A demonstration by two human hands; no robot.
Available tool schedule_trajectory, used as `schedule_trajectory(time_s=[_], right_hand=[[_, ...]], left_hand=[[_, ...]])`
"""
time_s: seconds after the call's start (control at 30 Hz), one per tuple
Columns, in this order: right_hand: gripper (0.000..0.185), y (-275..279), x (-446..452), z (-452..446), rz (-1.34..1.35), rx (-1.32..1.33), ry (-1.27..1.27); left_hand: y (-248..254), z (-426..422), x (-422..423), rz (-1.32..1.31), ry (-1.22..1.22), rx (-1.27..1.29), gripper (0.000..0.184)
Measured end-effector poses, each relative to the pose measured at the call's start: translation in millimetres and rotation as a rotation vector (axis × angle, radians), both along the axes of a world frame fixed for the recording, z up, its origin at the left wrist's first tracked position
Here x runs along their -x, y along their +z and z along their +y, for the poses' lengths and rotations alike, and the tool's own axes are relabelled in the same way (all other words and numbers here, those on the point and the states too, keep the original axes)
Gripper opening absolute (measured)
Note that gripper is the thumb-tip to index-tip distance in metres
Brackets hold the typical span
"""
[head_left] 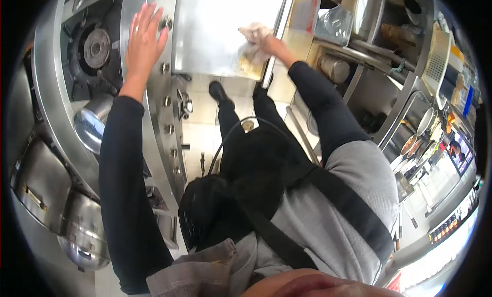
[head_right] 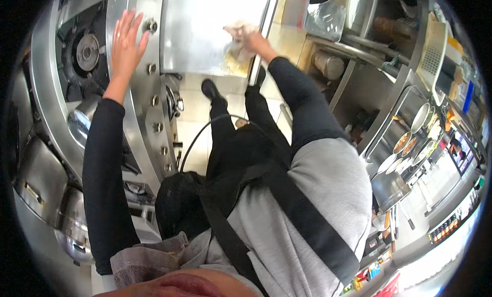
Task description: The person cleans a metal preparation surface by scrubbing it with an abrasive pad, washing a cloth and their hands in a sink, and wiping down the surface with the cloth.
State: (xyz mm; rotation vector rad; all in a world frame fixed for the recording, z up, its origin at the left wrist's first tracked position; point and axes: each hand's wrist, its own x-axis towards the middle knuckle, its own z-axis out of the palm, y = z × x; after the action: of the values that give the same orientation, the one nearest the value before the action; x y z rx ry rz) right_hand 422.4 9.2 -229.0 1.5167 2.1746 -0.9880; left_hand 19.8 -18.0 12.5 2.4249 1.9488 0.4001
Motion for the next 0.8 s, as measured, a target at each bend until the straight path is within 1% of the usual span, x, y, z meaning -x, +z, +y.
schedule_trajectory(time_s=[0.03, 0.07, 0.1, 0.17, 0.2, 0.23, 0.3, 0.33, 0.37, 0.43, 0.47, 0.57, 0.67, 0.73, 0.8], right_hand=[[0.029, 19, 1, 24, -0.072, 0.042, 0.06], [0.03, 18, -1, 44, -0.099, 0.069, 0.155], [0.032, 19, -1, 60, -0.124, 0.09, 0.249], [0.032, 49, 11, 73, -0.02, 0.036, 0.206], [0.038, 36, 13, 73, -0.022, -0.026, 0.247], [0.04, 35, 16, 62, -0.014, -0.029, 0.234], [0.045, 57, 32, 43, -0.008, -0.047, 0.208], [0.055, 36, 35, 27, -0.039, -0.102, 0.269], [0.051, 24, 35, 10, -0.112, -0.16, 0.368], [0.052, -10, 24, -22, 0.116, -0.284, 0.406], [0.051, 3, 28, -29, 0.161, -0.192, 0.367], [0.052, 19, 32, -53, 0.096, -0.154, 0.476], [0.051, 47, 48, -64, -0.075, -0.111, 0.489], [0.05, 82, 64, -63, -0.18, -0.099, 0.461], [0.046, 66, 64, -74, -0.049, -0.177, 0.528]], left_hand=[[-3, 1, 0, -0.008, -0.01, -0.011, 0.05], [-6, 1, 1, -0.003, -0.002, -0.024, 0.047], [1, 1, -3, -0.037, 0.009, 0.003, 0.048], [17, -2, -12, -0.099, 0.037, 0.05, 0.049], [13, -2, -7, -0.063, 0.018, 0.06, 0.053], [12, -3, -6, -0.055, 0.021, 0.063, 0.053], [12, -1, -9, -0.051, 0.024, 0.055, 0.052], [10, 0, -11, -0.053, 0.032, 0.052, 0.052], [9, -1, -11, -0.053, 0.039, 0.052, 0.052], [8, -1, -7, -0.059, 0.04, 0.039, 0.051], [9, -2, -7, -0.071, 0.033, 0.034, 0.05], [7, -6, -8, -0.079, 0.038, 0.032, 0.05], [5, -3, -5, -0.081, 0.027, -0.004, 0.053], [5, -5, -6, -0.073, 0.017, -0.018, 0.055], [7, -6, -7, -0.066, 0.022, -0.017, 0.056]])
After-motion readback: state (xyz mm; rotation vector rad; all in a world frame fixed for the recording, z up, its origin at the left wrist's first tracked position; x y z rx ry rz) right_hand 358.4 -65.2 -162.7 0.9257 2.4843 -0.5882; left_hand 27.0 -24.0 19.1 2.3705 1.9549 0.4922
